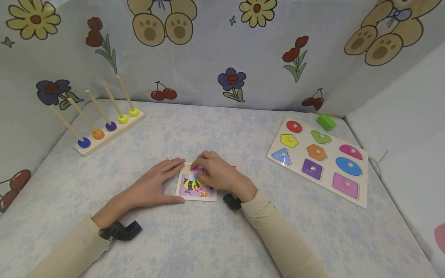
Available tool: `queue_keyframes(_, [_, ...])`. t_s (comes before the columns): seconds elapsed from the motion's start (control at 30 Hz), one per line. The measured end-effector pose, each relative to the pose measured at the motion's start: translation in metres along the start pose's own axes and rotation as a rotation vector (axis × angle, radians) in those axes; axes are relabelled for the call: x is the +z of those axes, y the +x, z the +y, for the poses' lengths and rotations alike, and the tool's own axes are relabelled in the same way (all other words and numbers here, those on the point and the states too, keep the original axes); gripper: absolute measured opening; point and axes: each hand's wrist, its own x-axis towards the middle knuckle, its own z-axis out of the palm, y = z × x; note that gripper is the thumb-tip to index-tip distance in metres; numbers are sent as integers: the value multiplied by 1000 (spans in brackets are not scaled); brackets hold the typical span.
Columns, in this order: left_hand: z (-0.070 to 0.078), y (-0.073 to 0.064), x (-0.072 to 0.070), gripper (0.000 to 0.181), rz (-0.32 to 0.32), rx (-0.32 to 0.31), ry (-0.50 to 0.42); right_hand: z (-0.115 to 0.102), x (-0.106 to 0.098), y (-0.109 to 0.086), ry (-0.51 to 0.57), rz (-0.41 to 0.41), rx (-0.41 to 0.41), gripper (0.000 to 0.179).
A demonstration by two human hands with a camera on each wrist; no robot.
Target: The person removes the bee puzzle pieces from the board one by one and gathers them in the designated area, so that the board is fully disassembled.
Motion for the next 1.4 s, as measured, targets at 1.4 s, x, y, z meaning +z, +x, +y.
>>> queue_keyframes(1.4, [2, 1, 0, 112, -10, -15, 2, 4, -12, -12, -57, 57, 43, 31])
